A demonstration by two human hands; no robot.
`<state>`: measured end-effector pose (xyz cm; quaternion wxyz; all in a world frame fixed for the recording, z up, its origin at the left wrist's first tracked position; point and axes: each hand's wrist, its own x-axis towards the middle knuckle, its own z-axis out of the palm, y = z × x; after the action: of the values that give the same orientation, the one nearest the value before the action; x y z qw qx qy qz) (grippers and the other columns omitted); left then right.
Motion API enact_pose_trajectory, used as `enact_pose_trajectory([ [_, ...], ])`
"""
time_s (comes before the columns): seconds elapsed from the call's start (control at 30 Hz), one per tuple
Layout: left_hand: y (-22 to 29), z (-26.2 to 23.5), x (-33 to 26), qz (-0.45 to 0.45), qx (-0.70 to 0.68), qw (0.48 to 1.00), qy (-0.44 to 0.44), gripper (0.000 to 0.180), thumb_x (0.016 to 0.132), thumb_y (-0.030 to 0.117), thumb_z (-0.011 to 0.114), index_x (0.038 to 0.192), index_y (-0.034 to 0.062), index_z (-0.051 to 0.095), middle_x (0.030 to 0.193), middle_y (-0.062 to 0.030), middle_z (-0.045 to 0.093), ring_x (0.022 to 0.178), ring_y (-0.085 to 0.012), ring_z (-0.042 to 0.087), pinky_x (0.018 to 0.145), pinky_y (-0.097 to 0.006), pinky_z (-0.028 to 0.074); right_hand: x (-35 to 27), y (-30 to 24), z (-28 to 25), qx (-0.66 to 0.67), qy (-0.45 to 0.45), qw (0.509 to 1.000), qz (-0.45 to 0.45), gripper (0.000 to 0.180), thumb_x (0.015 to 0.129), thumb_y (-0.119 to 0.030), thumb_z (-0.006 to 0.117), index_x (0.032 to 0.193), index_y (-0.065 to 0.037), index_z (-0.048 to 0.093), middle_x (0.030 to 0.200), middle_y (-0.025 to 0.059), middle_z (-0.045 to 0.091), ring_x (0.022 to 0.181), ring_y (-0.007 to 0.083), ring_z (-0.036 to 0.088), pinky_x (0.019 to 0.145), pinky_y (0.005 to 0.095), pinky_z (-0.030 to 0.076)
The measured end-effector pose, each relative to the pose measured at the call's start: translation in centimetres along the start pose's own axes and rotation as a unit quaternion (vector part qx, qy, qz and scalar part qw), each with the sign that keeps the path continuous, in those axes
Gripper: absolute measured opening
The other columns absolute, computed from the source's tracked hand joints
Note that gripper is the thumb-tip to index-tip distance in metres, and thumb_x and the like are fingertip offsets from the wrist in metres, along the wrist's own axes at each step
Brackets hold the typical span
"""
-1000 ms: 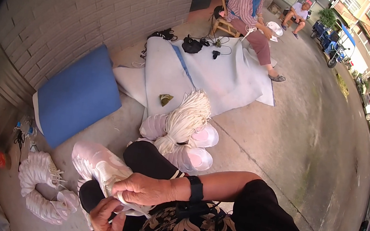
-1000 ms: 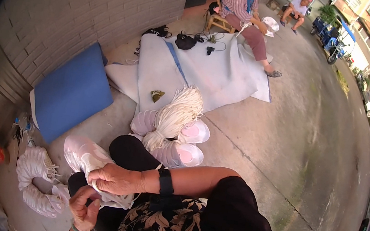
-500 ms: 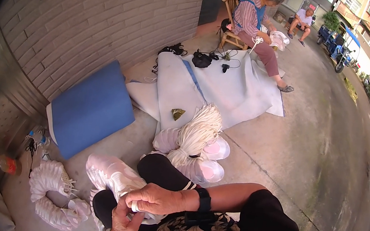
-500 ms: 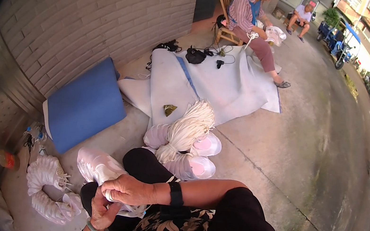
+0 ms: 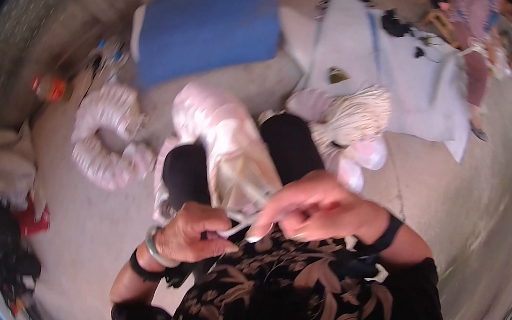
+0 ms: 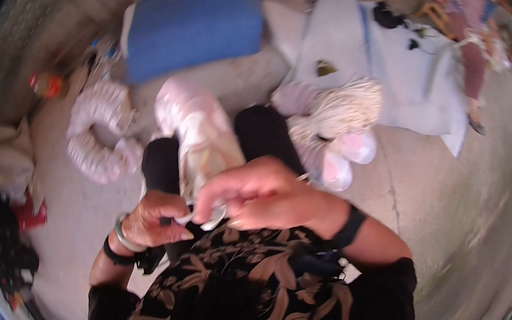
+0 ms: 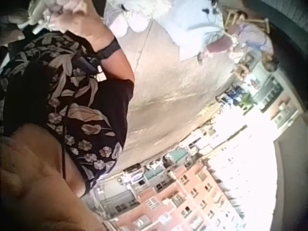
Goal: The recorder is lacing a white and pink shoe by threading white laces through the eyelets.
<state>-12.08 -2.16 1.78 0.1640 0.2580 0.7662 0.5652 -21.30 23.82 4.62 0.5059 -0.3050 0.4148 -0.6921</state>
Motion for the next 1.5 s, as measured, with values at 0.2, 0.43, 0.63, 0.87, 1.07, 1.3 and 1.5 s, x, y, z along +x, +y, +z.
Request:
enact_pose_trajectory([
  [0.2,-1.4,-2.6,-8.3,-0.034,-0.32,0.864,0.386,0.023,0.088,0.022,0.06,0.075,0.0043,0.054,0.068,-0.0083,0.053,0.055,-0.0198,0.051,0.052,-0.028,0.042,-5.9,3.0,-5.2,0.181,0.182,0.959,-0.12,0.028,0.079,-0.011,0.063,0.101,0.006,0.058,0.073,0.0142,0.06,0.056,0.0159,0.055,0.052,0.0274,0.047],
  [0.43,-7.4,-3.5,-21.2,-0.051,-0.456,0.56,0.69,0.024,0.096,0.024,0.046,0.091,0.005,0.059,0.069,-0.0094,0.059,0.058,-0.02,0.056,0.058,-0.027,0.049,-14.8,6.6,-11.4,-0.023,0.41,0.905,0.115,0.016,0.083,-0.011,0.062,0.097,-0.002,0.059,0.063,0.0011,0.053,0.052,0.0083,0.05,0.048,0.0221,0.044],
  [0.63,-7.0,-1.3,-15.2,-0.505,-0.072,0.73,0.455,0.022,0.091,0.024,0.057,0.086,0.0036,0.064,0.07,-0.008,0.066,0.055,-0.0123,0.061,0.044,-0.019,0.043,-7.3,8.8,-9.3,-0.629,0.311,0.705,0.098,0.011,0.08,-0.008,0.063,0.089,-0.002,0.063,0.078,0.0094,0.063,0.066,0.0235,0.061,0.057,0.0311,0.047],
  [0.87,-5.2,1.1,-2.5,-0.061,0.383,0.871,0.302,0.045,0.069,-0.001,0.065,0.113,0.0019,0.057,0.099,-0.0136,0.063,0.093,-0.0307,0.059,0.081,-0.039,0.046,2.1,9.6,-4.3,-0.634,0.231,0.728,-0.118,0.043,0.069,0.003,0.061,0.111,-0.002,0.055,0.101,0.0133,0.061,0.093,0.0323,0.058,0.084,0.0403,0.045],
  [1.07,-6.2,1.5,-0.7,-0.042,0.41,0.873,0.261,0.035,0.075,-0.006,0.054,0.109,0.0007,0.055,0.087,-0.0133,0.063,0.082,-0.0318,0.062,0.072,-0.039,0.048,1.4,9.8,-4.5,-0.648,0.214,0.722,-0.113,0.03,0.073,0.004,0.059,0.102,-0.002,0.057,0.088,0.0118,0.06,0.072,0.0301,0.059,0.063,0.0359,0.049],
  [1.3,-5.6,0.8,-3.5,-0.146,0.349,0.896,0.232,0.022,0.079,-0.005,0.054,0.099,0.0016,0.059,0.076,-0.0148,0.061,0.066,-0.0321,0.062,0.056,-0.035,0.049,-1.8,8.9,-6.9,-0.647,0.254,0.71,-0.111,0.017,0.079,0.002,0.059,0.095,-0.002,0.06,0.08,0.0136,0.062,0.067,0.0314,0.061,0.058,0.0362,0.049],
  [1.5,-6.8,-0.6,-10.8,-0.165,0.251,0.902,0.309,0.008,0.085,0.001,0.059,0.093,0.0005,0.062,0.073,-0.0154,0.062,0.062,-0.0252,0.062,0.056,-0.031,0.048,-9.7,10.1,-12.2,-0.646,0.267,0.715,-0.023,0.017,0.082,0.001,0.056,0.098,0.001,0.061,0.084,0.0187,0.063,0.073,0.0354,0.061,0.066,0.0376,0.049],
])
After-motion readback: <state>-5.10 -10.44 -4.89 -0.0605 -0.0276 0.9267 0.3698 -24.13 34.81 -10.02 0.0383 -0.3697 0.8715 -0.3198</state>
